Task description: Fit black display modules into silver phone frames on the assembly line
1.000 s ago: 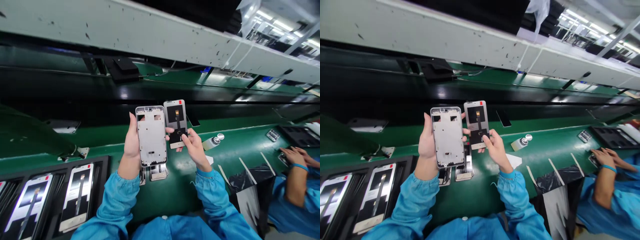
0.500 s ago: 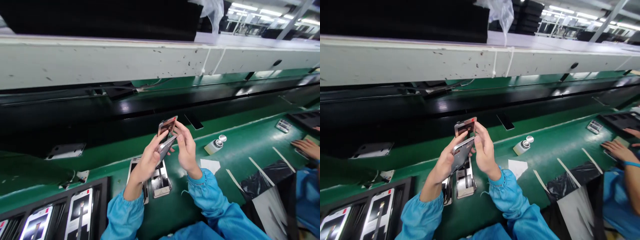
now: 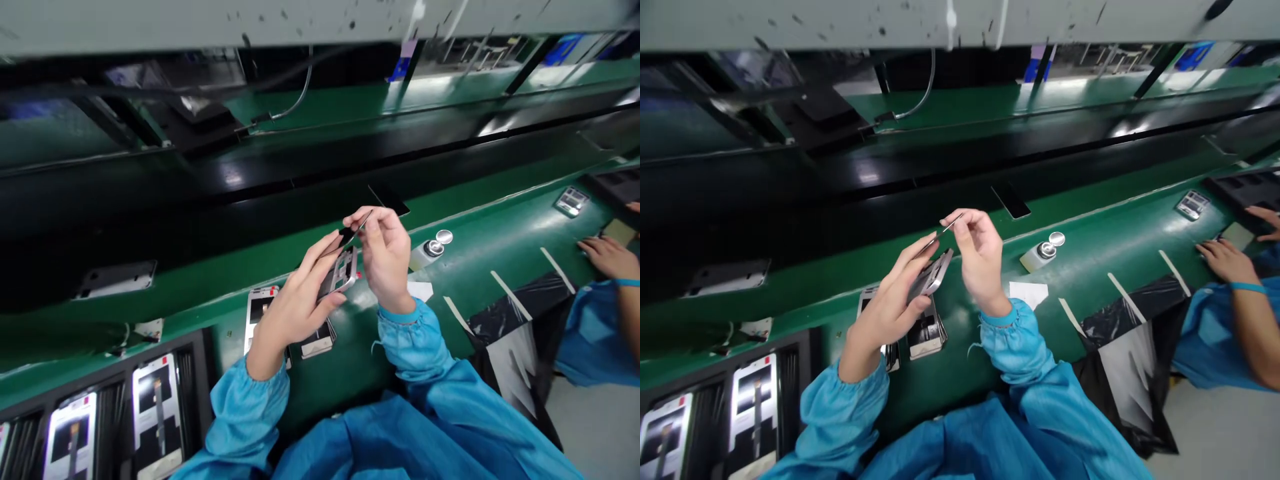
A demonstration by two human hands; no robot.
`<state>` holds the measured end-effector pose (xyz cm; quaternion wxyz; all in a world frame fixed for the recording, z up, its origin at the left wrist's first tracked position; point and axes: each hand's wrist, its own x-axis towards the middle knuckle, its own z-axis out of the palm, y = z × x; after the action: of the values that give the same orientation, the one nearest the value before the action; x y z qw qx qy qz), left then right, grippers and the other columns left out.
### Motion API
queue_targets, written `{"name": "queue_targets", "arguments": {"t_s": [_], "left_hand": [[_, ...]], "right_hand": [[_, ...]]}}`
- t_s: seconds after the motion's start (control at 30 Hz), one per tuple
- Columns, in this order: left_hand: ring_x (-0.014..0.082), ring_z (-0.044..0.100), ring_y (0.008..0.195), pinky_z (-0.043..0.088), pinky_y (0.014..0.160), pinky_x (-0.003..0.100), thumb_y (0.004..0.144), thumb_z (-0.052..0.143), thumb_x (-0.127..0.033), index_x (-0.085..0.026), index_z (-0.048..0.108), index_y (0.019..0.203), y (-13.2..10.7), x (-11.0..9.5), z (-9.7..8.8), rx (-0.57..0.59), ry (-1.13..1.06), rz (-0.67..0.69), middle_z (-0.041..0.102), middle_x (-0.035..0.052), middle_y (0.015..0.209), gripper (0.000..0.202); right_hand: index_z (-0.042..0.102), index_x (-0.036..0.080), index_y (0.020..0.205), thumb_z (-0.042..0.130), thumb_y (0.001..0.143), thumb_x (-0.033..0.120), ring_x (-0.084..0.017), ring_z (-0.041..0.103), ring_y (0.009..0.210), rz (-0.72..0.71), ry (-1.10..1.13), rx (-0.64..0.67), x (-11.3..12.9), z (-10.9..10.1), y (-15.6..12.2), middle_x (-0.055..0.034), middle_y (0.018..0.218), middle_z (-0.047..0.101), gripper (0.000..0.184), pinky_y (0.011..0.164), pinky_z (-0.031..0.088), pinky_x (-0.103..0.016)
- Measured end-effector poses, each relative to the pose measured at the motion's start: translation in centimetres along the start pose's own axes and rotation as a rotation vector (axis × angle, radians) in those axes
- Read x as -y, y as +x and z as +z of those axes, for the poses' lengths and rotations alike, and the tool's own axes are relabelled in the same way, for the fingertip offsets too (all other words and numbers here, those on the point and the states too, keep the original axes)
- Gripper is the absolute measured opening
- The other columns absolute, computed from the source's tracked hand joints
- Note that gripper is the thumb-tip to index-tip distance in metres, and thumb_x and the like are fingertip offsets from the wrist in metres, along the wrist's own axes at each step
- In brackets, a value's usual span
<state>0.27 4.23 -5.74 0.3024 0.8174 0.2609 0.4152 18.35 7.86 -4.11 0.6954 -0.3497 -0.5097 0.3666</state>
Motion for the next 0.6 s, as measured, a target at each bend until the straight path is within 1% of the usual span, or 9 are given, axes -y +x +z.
{"name": "queue_targets", "arguments": {"t_s": [0.1, 0.2, 0.23, 0.3, 0.37, 0.4, 0.47, 0.5, 0.6], "left_hand": [[0.0414, 0.039, 0.171, 0.039, 0.14, 0.062, 0.113, 0.058, -0.061, -0.03, 0.045, 0.177, 0.3, 0.1, 0.3, -0.04, -0.073, -0.043, 0.035, 0.017, 0.187, 0.073], [0.0438, 0.043, 0.168, 0.043, 0.137, 0.059, 0.108, 0.067, -0.062, -0.027, 0.052, 0.174, 0.4, 0.4, -0.2, -0.195, -0.186, -0.174, 0.037, 0.0169, 0.186, 0.076], [0.0444, 0.048, 0.165, 0.048, 0.133, 0.055, 0.106, 0.071, -0.063, -0.026, 0.057, 0.171, 0.3, 0.5, -0.5, -0.276, -0.253, -0.232, 0.039, 0.0169, 0.185, 0.076], [0.0427, 0.062, 0.153, 0.059, 0.119, 0.045, 0.102, 0.078, -0.062, -0.025, 0.067, 0.162, 0.3, 0.4, -1.0, -0.456, -0.445, -0.336, 0.049, 0.0164, 0.179, 0.072], [0.0372, 0.075, 0.134, 0.066, 0.099, 0.037, 0.104, 0.075, -0.061, -0.026, 0.071, 0.157, 0.4, 0.2, -1.4, -0.609, -0.675, -0.395, 0.068, 0.0157, 0.16, 0.064], [0.0343, 0.08, 0.121, 0.067, 0.091, 0.036, 0.107, 0.069, -0.063, -0.025, 0.07, 0.157, 0.5, 0.0, -1.5, -0.645, -0.772, -0.396, 0.077, 0.0152, 0.145, 0.062], [0.0309, 0.083, 0.1, 0.068, 0.082, 0.038, 0.112, 0.055, -0.068, -0.024, 0.067, 0.158, 0.8, -0.6, -1.6, -0.633, -0.905, -0.366, 0.084, 0.013, 0.118, 0.065], [0.0304, 0.083, 0.094, 0.069, 0.081, 0.04, 0.113, 0.049, -0.071, -0.023, 0.066, 0.159, 1.0, -1.0, -1.7, -0.608, -0.946, -0.348, 0.085, 0.0124, 0.113, 0.068], [0.0312, 0.084, 0.092, 0.07, 0.079, 0.043, 0.115, 0.037, -0.073, -0.023, 0.063, 0.161, 1.5, -2.0, -2.1, -0.573, -1.059, -0.351, 0.085, 0.0117, 0.118, 0.072]], "right_hand": [[0.06, 0.027, 0.098, 0.067, 0.111, 0.057, -0.022, 0.072, 0.114, -0.092, -0.097, 0.047, 1.1, -1.8, 0.5, -0.0055, 0.118, 0.064, 0.034, 0.109, 0.063, -0.043], [0.063, 0.027, 0.097, 0.07, 0.109, 0.055, -0.022, 0.07, 0.11, -0.124, -0.207, 0.078, 1.2, -5.0, 0.0, -0.0061, 0.119, 0.063, 0.031, 0.099, 0.063, -0.04], [0.063, 0.027, 0.098, 0.07, 0.109, 0.055, -0.022, 0.07, 0.102, -0.07, -0.273, 0.119, 0.7, -6.3, -0.4, -0.0056, 0.113, 0.064, 0.031, 0.092, 0.063, -0.039], [0.064, 0.026, 0.095, 0.073, 0.103, 0.062, -0.021, 0.066, 0.083, 0.156, -0.464, 0.24, -1.3, -8.8, -1.5, -0.0035, 0.095, 0.067, 0.038, 0.078, 0.058, -0.036], [0.061, 0.025, 0.085, 0.07, 0.097, 0.073, -0.022, 0.063, 0.077, 0.377, -0.695, 0.32, -4.0, -10.7, -2.9, -0.0036, 0.082, 0.068, 0.05, 0.076, 0.054, -0.037], [0.06, 0.025, 0.082, 0.068, 0.095, 0.076, -0.022, 0.061, 0.074, 0.422, -0.745, 0.336, -5.4, -11.3, -3.6, -0.0039, 0.078, 0.067, 0.053, 0.074, 0.052, -0.037], [0.058, 0.026, 0.079, 0.062, 0.095, 0.078, -0.021, 0.058, 0.069, 0.472, -0.811, 0.343, -7.9, -12.0, -4.8, -0.0037, 0.073, 0.065, 0.055, 0.07, 0.049, -0.036], [0.058, 0.026, 0.08, 0.06, 0.095, 0.077, -0.021, 0.057, 0.067, 0.482, -0.829, 0.341, -8.8, -12.2, -5.2, -0.0036, 0.073, 0.065, 0.054, 0.069, 0.047, -0.036], [0.058, 0.026, 0.082, 0.06, 0.097, 0.072, -0.021, 0.056, 0.067, 0.507, -0.9, 0.338, -10.4, -12.3, -5.6, -0.0027, 0.074, 0.066, 0.048, 0.069, 0.043, -0.034]]}}
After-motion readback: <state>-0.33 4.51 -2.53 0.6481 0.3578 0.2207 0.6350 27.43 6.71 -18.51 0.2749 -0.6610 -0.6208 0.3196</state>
